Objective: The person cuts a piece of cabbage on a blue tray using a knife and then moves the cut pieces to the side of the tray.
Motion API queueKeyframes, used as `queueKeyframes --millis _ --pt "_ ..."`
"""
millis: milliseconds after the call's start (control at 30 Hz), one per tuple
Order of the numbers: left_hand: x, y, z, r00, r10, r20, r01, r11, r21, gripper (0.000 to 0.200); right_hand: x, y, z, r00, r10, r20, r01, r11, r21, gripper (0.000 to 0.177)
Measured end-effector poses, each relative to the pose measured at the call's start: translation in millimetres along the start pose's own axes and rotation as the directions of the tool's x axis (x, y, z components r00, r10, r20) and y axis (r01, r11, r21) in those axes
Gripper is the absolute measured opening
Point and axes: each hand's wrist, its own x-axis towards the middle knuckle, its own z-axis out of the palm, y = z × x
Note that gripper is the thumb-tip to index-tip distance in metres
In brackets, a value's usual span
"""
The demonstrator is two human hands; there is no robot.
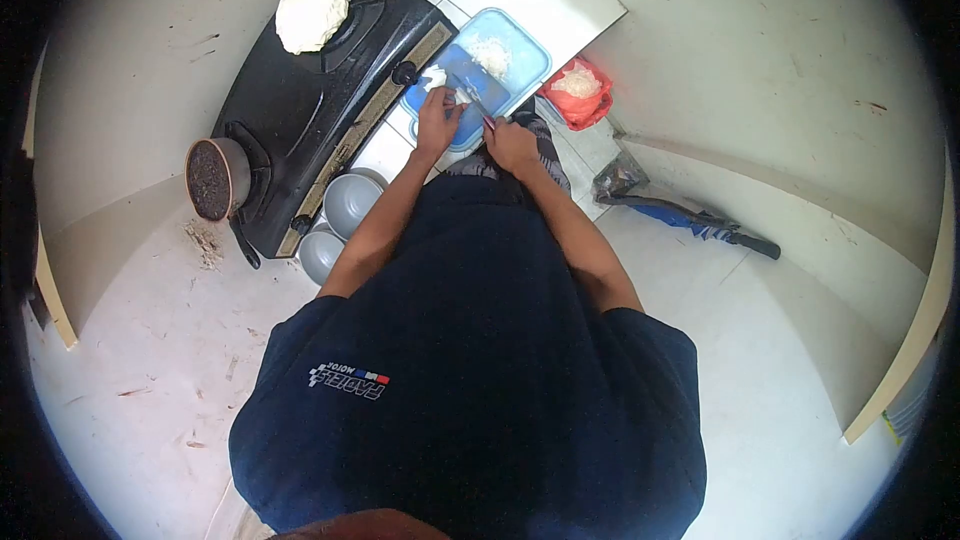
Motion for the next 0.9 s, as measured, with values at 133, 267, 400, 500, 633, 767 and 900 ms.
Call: queueKeyframes --millis 133,267,400,500,633,767,900 --pt "0 -2 0 1.0 0.012 0.003 -0.012 1.0 0.015 0.033 -3 -1 0 0.999 -0.041 0.02 0.041 0.999 -0.001 0.047" --pt "1 -5 3 1.0 0.008 -0.001 -0.008 0.999 -0.039 0.032 -1 3 9 0.998 -0.055 0.024 0.055 0.998 0.02 0.046" --pt "0 -2 2 1.0 0.004 -0.007 -0.004 1.0 -0.003 0.032 12 -5 9 0.999 -0.051 0.017 0.051 0.999 0.004 0.045" --pt "0 0 1 1.0 0.019 -0.008 -0.019 1.0 -0.008 0.033 11 -7 7 0.998 -0.032 0.055 0.031 0.999 0.016 0.045" --pt "1 -2 1 1.0 0.005 -0.008 -0.005 1.0 -0.014 0.033 1 -1 6 0.998 -0.019 0.066 0.019 1.0 0.006 0.046" --pt "1 -9 4 1.0 0.018 -0.009 -0.018 1.0 0.009 0.032 11 -7 7 0.999 -0.03 0.046 0.029 1.0 0.005 0.047" --pt "0 1 -1 1.0 -0.006 0.011 0.006 1.0 -0.014 0.03 4 -7 9 1.0 -0.027 0.016 0.027 1.0 -0.011 0.046"
